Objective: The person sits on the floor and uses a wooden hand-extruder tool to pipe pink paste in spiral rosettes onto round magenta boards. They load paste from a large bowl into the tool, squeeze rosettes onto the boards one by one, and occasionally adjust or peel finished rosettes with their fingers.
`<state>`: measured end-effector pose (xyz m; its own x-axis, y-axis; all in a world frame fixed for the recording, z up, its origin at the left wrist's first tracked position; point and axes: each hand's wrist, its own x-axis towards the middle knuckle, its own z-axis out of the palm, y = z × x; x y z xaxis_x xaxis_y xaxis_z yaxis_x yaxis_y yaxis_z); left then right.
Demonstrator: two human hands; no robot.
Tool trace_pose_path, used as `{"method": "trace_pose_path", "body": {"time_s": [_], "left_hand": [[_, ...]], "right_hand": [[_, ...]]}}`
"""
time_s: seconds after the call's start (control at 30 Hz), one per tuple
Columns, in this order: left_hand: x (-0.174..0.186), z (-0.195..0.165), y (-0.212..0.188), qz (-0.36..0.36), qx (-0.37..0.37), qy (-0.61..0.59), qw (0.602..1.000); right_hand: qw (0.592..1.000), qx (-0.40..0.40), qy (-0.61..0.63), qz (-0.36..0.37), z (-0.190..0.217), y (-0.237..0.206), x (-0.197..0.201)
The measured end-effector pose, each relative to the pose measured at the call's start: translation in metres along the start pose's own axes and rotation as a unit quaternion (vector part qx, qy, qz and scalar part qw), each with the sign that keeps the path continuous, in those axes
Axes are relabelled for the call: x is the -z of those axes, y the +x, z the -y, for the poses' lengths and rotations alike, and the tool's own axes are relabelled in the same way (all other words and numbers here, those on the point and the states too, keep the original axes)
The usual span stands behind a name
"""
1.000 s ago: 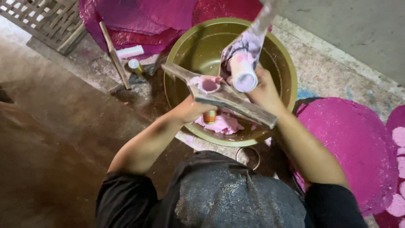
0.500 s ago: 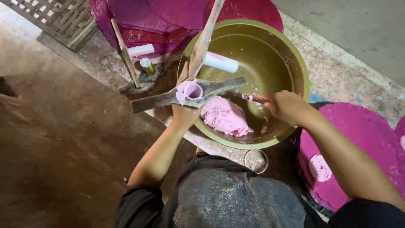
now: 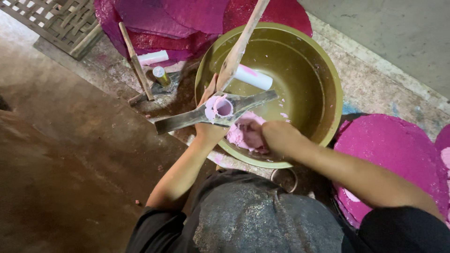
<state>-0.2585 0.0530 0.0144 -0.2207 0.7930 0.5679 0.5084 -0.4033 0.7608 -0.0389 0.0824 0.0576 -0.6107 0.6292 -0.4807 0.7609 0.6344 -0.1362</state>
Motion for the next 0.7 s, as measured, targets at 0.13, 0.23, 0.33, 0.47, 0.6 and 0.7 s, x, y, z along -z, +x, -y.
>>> {"method": "trace_pose_path", "body": {"time_s": [0.13,0.23,0.33,0.47,0.6,0.7], "left_hand": [[-0.001,0.006,0.000,-0.002,-0.027,0.016,1.000],[0.005,0.008,0.005,0.003,-0.039,0.041,0.998],[0.012,-0.001,0.013,0.030,-0.097,0.122,0.987],[0.009,-0.036,0.019,0.072,-0.142,0.110,0.981],[0.009,-0.063,0.016,0.165,-0.117,0.029,0.979],[-0.005,-0.064,0.016,0.180,-0.127,0.069,0.973]], "right_hand": [[0.996,-0.010,0.080,-0.034,0.015,-0.047,-0.010],[0.987,-0.104,0.111,0.044,-0.004,-0.082,0.000],[0.938,-0.004,0.331,-0.100,-0.042,-0.126,0.020],[0.849,-0.048,0.522,-0.067,-0.070,-0.154,0.042],[0.966,-0.059,0.238,-0.081,-0.059,-0.150,0.077],[0.981,-0.181,0.015,-0.066,-0.023,-0.143,0.094]]}}
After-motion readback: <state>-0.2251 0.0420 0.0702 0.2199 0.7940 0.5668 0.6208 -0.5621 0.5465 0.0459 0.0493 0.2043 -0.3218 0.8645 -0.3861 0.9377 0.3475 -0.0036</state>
